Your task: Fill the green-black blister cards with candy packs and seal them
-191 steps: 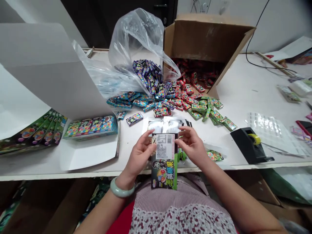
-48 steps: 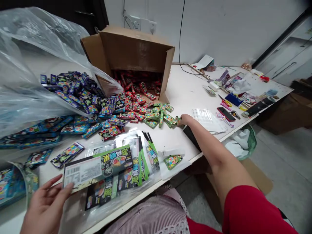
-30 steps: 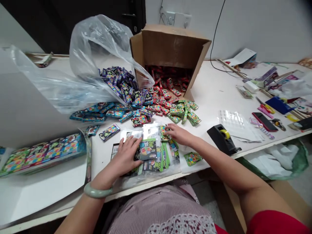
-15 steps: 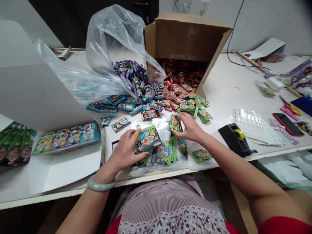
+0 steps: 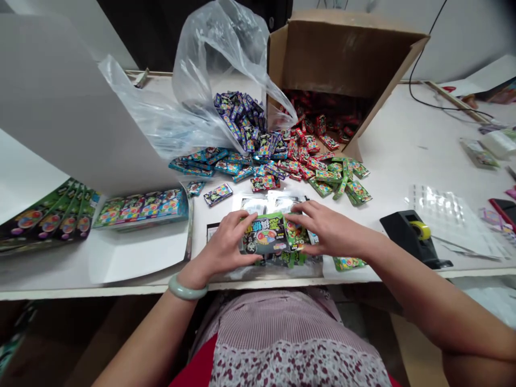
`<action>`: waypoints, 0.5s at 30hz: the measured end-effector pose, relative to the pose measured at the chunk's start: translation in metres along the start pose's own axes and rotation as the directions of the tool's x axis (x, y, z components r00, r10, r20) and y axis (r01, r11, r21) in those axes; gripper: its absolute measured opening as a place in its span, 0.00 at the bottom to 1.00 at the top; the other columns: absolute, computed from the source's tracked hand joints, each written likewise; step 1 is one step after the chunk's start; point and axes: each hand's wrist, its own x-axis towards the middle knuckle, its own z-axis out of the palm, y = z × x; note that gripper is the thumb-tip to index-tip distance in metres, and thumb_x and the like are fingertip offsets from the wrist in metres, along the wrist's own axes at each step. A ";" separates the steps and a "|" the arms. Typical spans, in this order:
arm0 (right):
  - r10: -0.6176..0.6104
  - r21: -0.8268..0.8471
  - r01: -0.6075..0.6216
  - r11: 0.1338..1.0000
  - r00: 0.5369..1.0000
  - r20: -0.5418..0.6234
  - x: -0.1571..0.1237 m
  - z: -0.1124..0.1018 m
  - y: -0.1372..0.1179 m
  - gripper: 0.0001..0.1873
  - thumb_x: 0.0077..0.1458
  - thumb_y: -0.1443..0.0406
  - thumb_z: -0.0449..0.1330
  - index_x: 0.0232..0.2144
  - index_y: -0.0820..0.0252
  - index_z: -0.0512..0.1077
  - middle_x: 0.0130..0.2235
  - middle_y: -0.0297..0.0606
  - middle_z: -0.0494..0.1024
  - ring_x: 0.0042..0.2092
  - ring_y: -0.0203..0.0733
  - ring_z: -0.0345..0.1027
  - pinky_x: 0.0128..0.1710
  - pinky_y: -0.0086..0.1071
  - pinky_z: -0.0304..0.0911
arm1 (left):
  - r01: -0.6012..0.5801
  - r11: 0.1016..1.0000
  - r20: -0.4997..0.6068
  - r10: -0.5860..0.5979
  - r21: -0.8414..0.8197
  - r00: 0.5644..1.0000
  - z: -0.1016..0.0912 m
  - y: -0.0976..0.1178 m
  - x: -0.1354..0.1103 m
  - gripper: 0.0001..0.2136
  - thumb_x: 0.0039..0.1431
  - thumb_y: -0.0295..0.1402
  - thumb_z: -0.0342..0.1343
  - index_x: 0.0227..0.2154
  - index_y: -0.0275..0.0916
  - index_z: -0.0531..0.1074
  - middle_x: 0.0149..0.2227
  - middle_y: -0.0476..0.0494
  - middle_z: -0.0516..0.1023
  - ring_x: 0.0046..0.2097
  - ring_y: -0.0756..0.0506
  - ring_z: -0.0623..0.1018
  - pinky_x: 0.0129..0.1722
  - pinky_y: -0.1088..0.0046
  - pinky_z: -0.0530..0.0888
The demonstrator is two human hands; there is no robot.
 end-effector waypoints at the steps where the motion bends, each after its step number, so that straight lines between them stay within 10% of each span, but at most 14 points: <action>1: -0.007 0.011 0.007 1.000 1.000 0.024 -0.001 -0.001 -0.002 0.35 0.47 0.61 0.65 0.58 0.61 0.63 0.54 0.51 0.66 0.53 0.54 0.60 0.53 0.45 0.61 | 0.002 1.000 -0.005 -0.002 0.001 1.000 0.000 0.000 -0.001 0.42 0.47 0.45 0.64 0.62 0.40 0.52 0.53 0.33 0.61 0.55 0.33 0.65 0.53 0.52 0.67; 15: -0.046 0.153 0.038 0.988 0.998 0.050 0.001 -0.003 0.008 0.35 0.46 0.62 0.66 0.58 0.59 0.64 0.56 0.49 0.66 0.55 0.52 0.60 0.55 0.46 0.59 | 0.033 0.979 0.150 -0.003 -0.200 0.989 0.005 0.003 0.000 0.41 0.47 0.47 0.63 0.62 0.44 0.53 0.56 0.35 0.59 0.57 0.35 0.65 0.56 0.52 0.67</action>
